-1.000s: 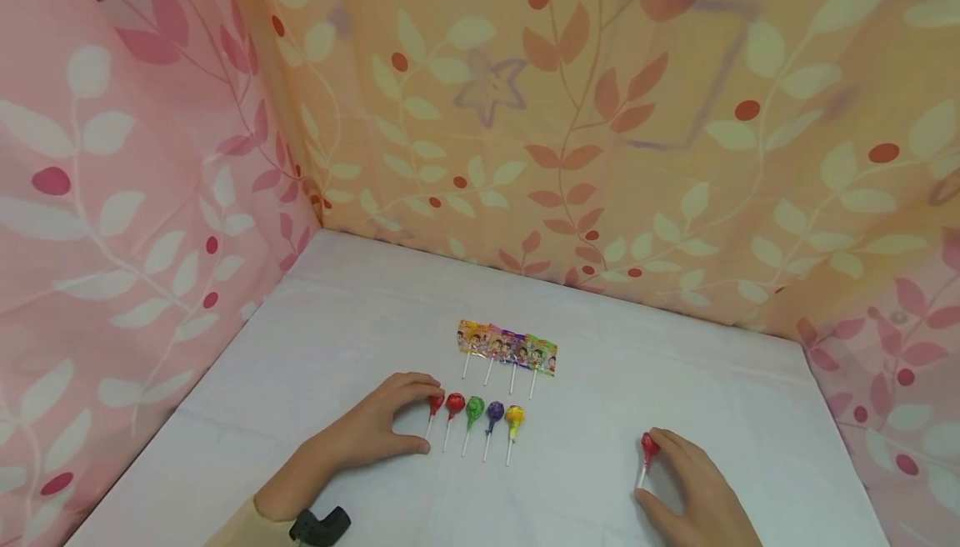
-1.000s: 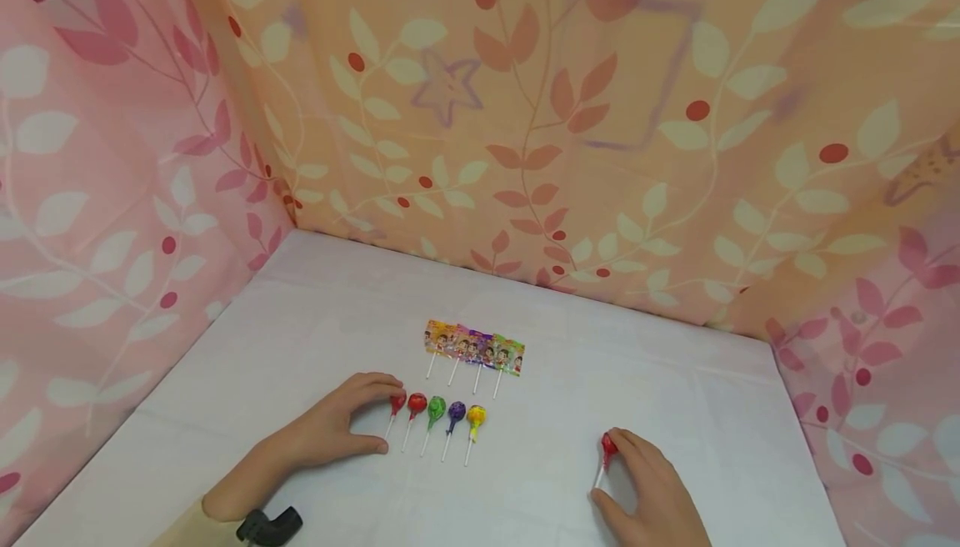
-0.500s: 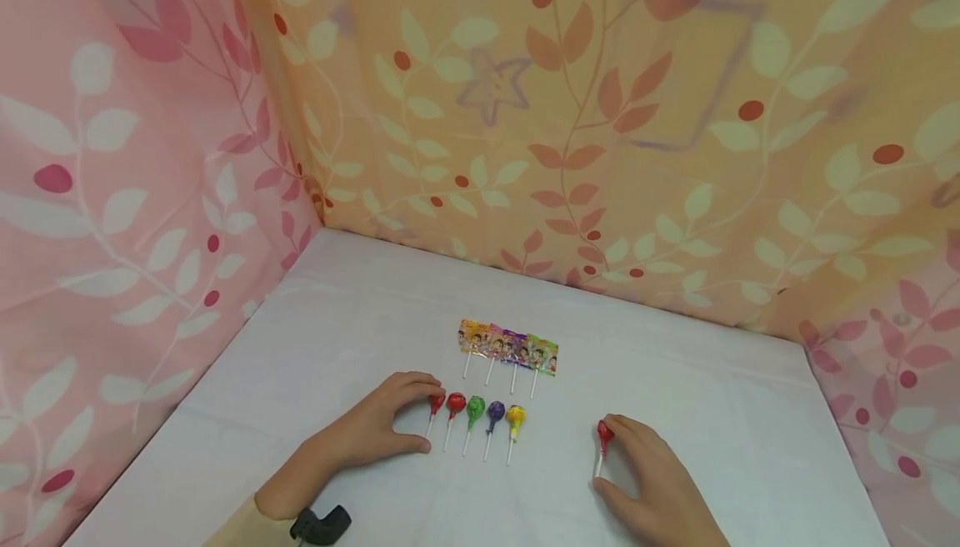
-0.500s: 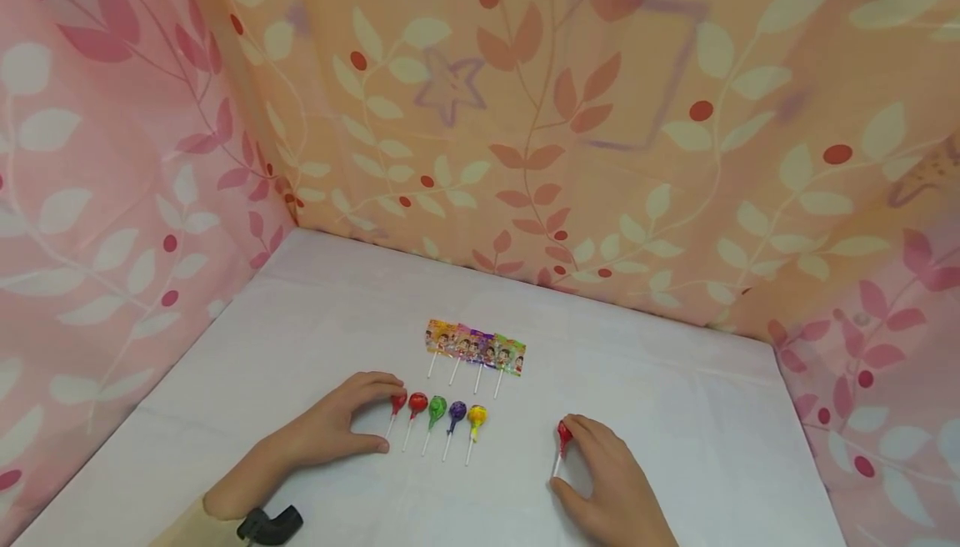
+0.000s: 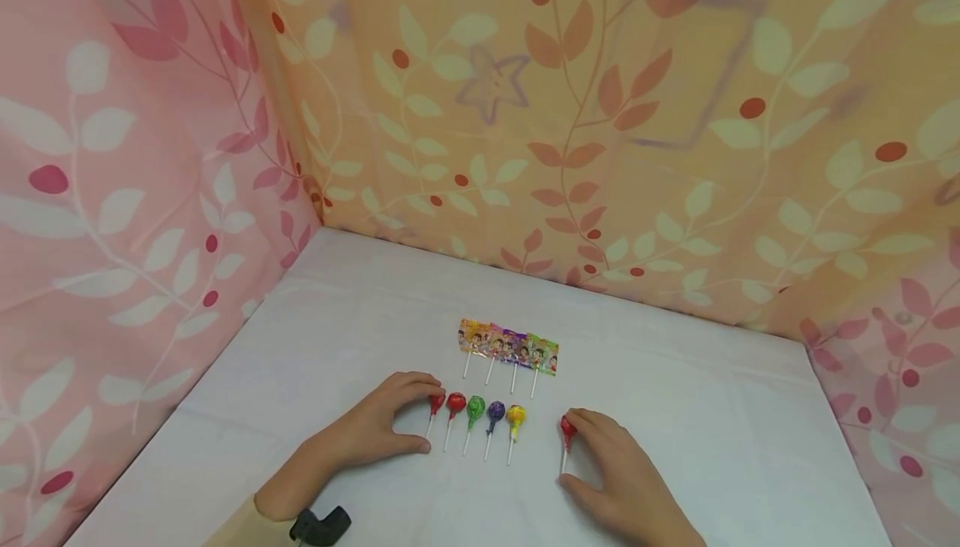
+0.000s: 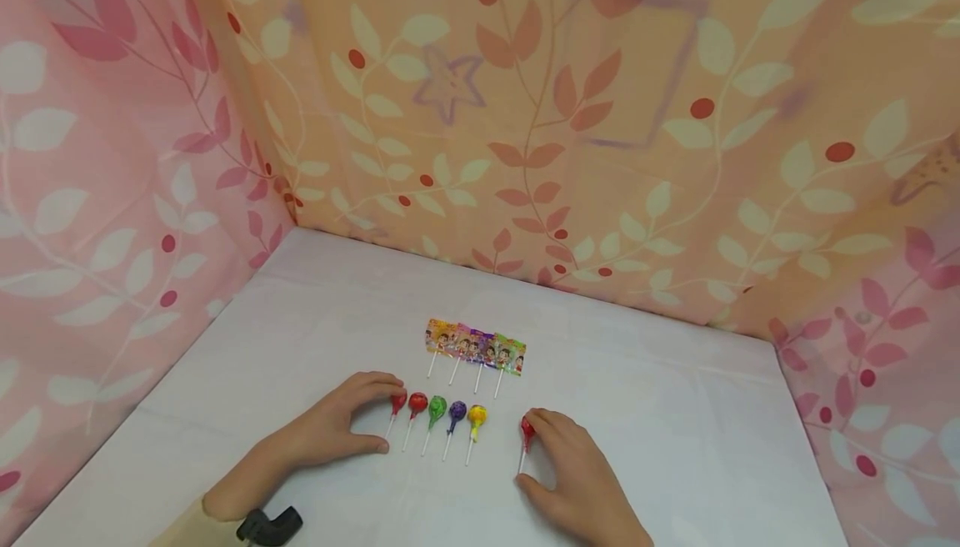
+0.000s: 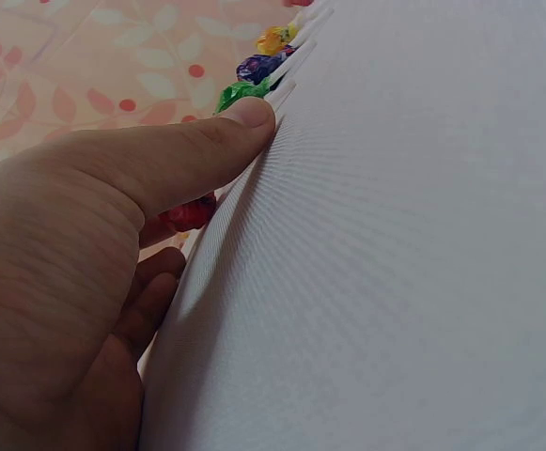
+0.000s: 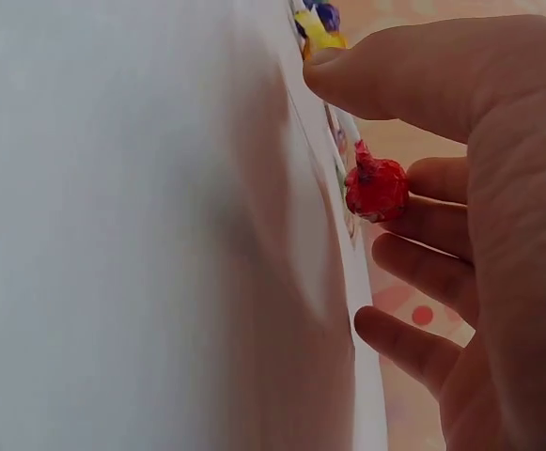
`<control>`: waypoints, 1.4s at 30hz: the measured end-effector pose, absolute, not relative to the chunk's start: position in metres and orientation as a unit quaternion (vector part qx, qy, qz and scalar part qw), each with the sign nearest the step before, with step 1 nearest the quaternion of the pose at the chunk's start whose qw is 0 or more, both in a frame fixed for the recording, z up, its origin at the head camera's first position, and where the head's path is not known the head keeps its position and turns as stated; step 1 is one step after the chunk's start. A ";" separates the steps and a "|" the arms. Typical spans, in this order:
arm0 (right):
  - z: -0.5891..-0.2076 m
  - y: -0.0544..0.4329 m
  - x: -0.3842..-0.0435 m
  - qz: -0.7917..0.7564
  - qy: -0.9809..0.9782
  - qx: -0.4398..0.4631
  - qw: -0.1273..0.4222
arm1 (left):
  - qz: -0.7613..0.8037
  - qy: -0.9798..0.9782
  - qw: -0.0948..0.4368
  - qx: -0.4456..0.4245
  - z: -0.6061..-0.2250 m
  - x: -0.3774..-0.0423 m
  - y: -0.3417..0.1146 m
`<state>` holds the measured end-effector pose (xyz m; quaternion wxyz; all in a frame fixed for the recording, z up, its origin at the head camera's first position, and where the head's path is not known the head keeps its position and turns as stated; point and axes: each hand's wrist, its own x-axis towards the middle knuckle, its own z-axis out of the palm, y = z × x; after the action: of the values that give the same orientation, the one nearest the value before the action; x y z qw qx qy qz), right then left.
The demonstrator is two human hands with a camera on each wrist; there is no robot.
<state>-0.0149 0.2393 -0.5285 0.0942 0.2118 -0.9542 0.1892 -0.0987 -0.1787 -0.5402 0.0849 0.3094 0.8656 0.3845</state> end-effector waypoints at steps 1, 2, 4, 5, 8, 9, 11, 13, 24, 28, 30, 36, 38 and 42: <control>-0.528 0.237 -0.015 0.191 -0.954 0.213 0.091 | 0.384 0.866 0.086 0.309 -0.541 -0.099 -0.179; -0.528 0.234 -0.016 0.193 -0.954 0.214 0.088 | 0.383 0.866 0.087 0.309 -0.541 -0.099 -0.179; -0.528 0.229 -0.017 0.195 -0.954 0.215 0.081 | 0.382 0.867 0.089 0.308 -0.541 -0.099 -0.179; -0.528 0.227 -0.017 0.200 -0.952 0.217 0.078 | 0.382 0.866 0.090 0.308 -0.541 -0.099 -0.179; -0.529 0.223 -0.019 0.199 -0.950 0.227 0.079 | 0.382 0.866 0.089 0.309 -0.541 -0.098 -0.179; -0.529 0.221 -0.020 0.197 -0.949 0.231 0.082 | 0.383 0.866 0.088 0.310 -0.541 -0.099 -0.179; -0.529 0.218 -0.021 0.195 -0.947 0.239 0.088 | 0.383 0.865 0.086 0.312 -0.541 -0.099 -0.179; -0.528 0.215 -0.023 0.197 -0.945 0.244 0.092 | 0.385 0.864 0.087 0.312 -0.541 -0.099 -0.179; -0.532 0.204 -0.029 0.200 -0.949 0.230 0.077 | 0.389 0.863 0.080 0.311 -0.542 -0.098 -0.179; -0.534 0.206 -0.030 0.204 -0.951 0.219 0.071 | 0.387 0.862 0.077 0.319 -0.543 -0.099 -0.178; -0.535 0.206 -0.030 0.206 -0.952 0.216 0.067 | 0.385 0.862 0.076 0.320 -0.543 -0.099 -0.178; -0.534 0.204 -0.030 0.222 -0.946 0.224 0.077 | 0.383 0.859 0.061 0.334 -0.543 -0.099 -0.177; -0.534 0.203 -0.030 0.226 -0.945 0.225 0.078 | 0.386 0.857 0.059 0.336 -0.542 -0.099 -0.177; -0.534 0.203 -0.030 0.225 -0.946 0.223 0.069 | 0.387 0.859 0.064 0.329 -0.540 -0.099 -0.177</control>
<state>-0.0300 0.2026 -0.5336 0.0693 0.2231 -0.9459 0.2253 -0.0988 -0.1767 -0.5404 0.0635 0.3293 0.8590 0.3869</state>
